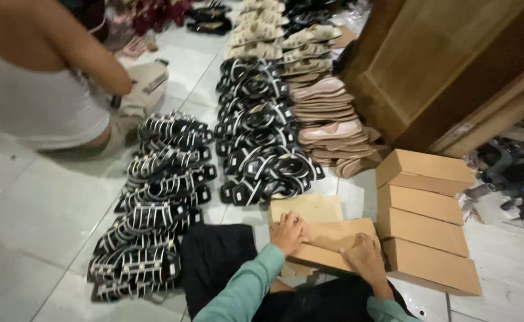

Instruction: The person sits on the floor and repeatedly picks up black sandals from a pile, places them into small cardboard boxes, closes the boxes, and stacks them. The process is repeated multiple times with the same type of sandals.

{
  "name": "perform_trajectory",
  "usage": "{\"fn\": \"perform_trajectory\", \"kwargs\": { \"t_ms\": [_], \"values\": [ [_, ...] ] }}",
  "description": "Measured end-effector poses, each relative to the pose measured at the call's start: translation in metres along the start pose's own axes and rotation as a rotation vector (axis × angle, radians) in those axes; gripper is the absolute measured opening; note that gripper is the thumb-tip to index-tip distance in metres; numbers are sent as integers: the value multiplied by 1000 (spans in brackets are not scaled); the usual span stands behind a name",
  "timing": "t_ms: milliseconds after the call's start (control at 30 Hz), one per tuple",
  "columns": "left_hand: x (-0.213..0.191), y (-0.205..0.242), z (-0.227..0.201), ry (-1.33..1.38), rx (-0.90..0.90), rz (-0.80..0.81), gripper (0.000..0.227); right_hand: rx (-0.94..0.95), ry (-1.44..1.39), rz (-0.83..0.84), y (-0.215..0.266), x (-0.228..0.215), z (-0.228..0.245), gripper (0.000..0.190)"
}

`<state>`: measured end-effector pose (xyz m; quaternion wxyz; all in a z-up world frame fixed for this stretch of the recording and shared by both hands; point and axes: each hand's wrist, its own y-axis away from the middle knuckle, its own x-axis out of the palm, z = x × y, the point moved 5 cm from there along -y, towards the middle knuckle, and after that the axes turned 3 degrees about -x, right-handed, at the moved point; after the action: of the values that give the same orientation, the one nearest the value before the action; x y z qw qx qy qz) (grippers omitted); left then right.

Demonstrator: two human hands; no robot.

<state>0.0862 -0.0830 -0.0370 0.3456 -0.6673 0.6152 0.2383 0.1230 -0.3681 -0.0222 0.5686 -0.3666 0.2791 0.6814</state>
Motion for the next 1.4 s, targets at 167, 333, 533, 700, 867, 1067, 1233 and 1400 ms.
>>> {"fn": "perform_trajectory", "kwargs": {
  "t_ms": [167,333,533,700,867,1067,1233,1400],
  "values": [
    [-15,7,3,215,60,-269,30,-144,-266,-129,21,-19,20,71],
    [3,-3,43,1900,-492,-125,54,-223,-215,-310,51,-36,36,72],
    [13,-25,70,1051,-663,-170,54,-246,145,-43,57,-4,52,59],
    [20,11,89,899,-681,-263,50,-219,297,-6,62,6,41,51],
    [-63,168,105,941,-492,-782,29,-158,451,-102,61,4,45,84],
    [-169,346,201,1104,-1076,-1339,53,-403,184,-369,74,1,64,85],
    [-197,335,286,1148,-1198,-1185,72,-525,-66,-419,83,29,92,71],
    [-197,306,324,1213,-1108,-1285,37,-556,-97,-255,101,66,157,64]
  ]
}}
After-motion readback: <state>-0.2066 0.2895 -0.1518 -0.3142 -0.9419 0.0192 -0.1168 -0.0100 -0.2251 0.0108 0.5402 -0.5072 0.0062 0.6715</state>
